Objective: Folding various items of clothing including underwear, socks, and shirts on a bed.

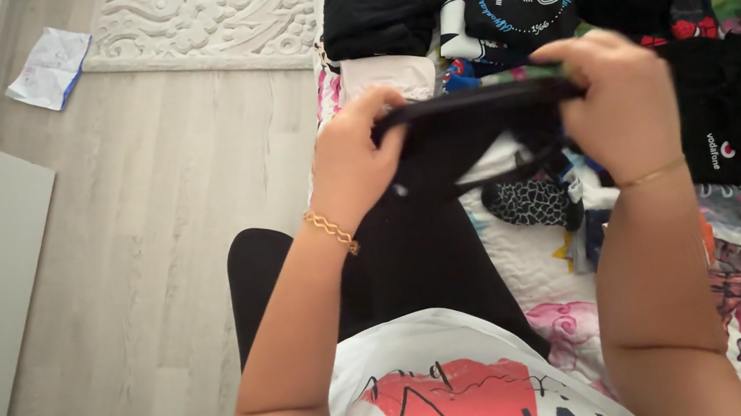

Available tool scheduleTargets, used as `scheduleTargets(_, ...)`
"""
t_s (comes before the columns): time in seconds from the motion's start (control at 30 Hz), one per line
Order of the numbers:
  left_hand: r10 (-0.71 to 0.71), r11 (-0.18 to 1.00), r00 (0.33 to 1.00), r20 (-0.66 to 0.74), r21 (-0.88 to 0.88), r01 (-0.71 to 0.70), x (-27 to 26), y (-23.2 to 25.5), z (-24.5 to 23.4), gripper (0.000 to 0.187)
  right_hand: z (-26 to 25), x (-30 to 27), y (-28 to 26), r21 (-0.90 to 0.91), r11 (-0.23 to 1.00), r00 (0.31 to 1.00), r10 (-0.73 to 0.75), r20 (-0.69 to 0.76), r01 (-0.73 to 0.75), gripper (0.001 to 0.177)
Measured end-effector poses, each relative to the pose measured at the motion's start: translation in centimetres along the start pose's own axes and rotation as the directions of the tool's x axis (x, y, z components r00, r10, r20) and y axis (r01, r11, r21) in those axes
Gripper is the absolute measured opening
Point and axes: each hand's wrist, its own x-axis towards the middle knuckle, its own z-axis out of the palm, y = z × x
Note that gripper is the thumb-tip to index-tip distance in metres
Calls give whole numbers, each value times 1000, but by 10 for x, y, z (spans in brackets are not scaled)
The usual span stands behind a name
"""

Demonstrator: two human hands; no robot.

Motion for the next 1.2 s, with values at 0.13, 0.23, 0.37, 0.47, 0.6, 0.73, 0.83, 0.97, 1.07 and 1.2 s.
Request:
scheduleTargets(0.13, 174, 941, 970, -172, 321, -112, -2, -7, -7, 22, 8, -2, 8, -153, 988, 983, -24, -180, -4, 38)
scheduleTargets(0.23, 116, 893, 968, -221, 451, -4, 0, -23, -18, 25, 11, -4, 22, -210, 976, 963, 5, -271, -64, 36)
scheduleTargets(0.37, 59, 902, 947, -315, 423, 85, 2, -44, -38, 32, 16, -9, 56, -222, 969, 941, 29, -338, -110, 36)
scheduleTargets(0.47, -27, 947, 947, -321, 293, 127, 2, -49, -50, 29, 11, -5, 55, -236, 962, 933, 47, -357, -139, 28)
scheduleTargets(0.6, -284, 939, 949, -135, -239, 247, 3, -64, -56, 18, 9, 9, 28, 132, 947, 915, 318, -249, -294, 19)
scheduleTargets(0.73, -355, 697, 933, 62, -647, 309, -7, -73, -73, 22, 33, -4, 52, 690, 609, 876, 477, 75, -391, 27)
scheduleTargets(0.83, -314, 349, 937, 150, -900, 261, -17, -63, -93, 27, 44, -14, 45, 821, 378, 881, 379, 284, -427, 50)
scheduleTargets(0.97, -109, 137, 954, 280, -946, 294, -15, 8, -103, 39, 56, -23, 28, 717, 459, 830, 85, 552, -524, 59)
scheduleTargets(1.07, -57, 121, 932, 359, -924, 363, -10, 31, -90, 53, 52, -21, -6, 726, 558, 827, -119, 549, -402, 63)
scheduleTargets(1.2, -87, 74, 885, 458, -883, 464, -10, 10, -56, 55, 69, -21, -43, 890, 391, 889, -284, 359, -234, 78)
